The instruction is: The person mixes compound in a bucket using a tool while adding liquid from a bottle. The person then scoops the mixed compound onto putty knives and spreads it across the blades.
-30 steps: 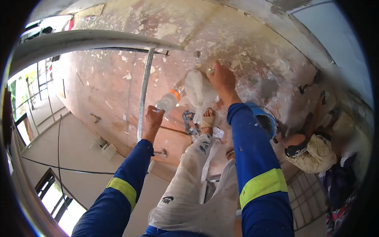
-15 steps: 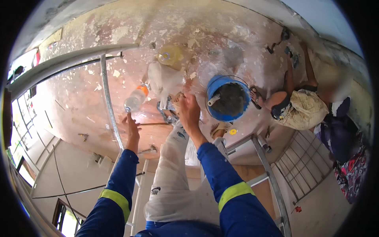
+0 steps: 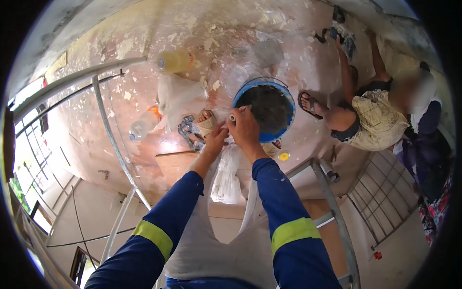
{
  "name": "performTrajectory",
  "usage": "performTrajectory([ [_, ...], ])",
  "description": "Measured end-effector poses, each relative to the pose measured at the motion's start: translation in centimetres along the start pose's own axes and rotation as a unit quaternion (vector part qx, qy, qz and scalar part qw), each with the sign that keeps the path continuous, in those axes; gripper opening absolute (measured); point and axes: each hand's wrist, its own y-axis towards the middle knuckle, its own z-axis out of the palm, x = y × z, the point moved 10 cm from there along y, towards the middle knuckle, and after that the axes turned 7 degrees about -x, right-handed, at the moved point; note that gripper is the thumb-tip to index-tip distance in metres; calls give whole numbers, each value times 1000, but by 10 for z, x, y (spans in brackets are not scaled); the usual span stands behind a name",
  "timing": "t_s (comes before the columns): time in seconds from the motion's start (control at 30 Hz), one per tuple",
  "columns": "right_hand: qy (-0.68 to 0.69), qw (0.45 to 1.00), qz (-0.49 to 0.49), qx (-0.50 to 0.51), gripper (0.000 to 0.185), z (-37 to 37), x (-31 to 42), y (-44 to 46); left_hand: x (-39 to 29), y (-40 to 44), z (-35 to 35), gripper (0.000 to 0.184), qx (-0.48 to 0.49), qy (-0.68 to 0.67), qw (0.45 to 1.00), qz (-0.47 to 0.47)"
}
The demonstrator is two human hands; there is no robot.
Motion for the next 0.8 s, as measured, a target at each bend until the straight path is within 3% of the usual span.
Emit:
performTrajectory([
  [0.13,4,995,65,-79,19,-59,-52,4,-16,11,29,53,-20,-33,999,13],
  [0.17,-41,992,28,-119,19,-76,-70,1,-15,14,32,53,-28,-43,999,10],
  [0.23,-86,987,81,-109,24,-102,-95,-1,-16,19,35,52,-46,-67,997,7],
  [0.3,-240,965,-17,-102,26,-122,-77,5,-25,19,40,49,-51,-94,994,7],
  [0.43,-451,882,-103,91,28,-101,-73,33,-16,34,48,44,-59,-123,991,7],
  [0.6,-632,696,-208,269,25,-41,-80,31,-1,59,47,38,-151,-99,979,95],
  [0.7,-537,765,-197,297,25,-18,-99,36,-13,65,46,46,-174,-62,977,110],
  [0.8,-384,879,-122,256,34,-28,-104,48,-54,62,40,53,-191,-9,974,123],
])
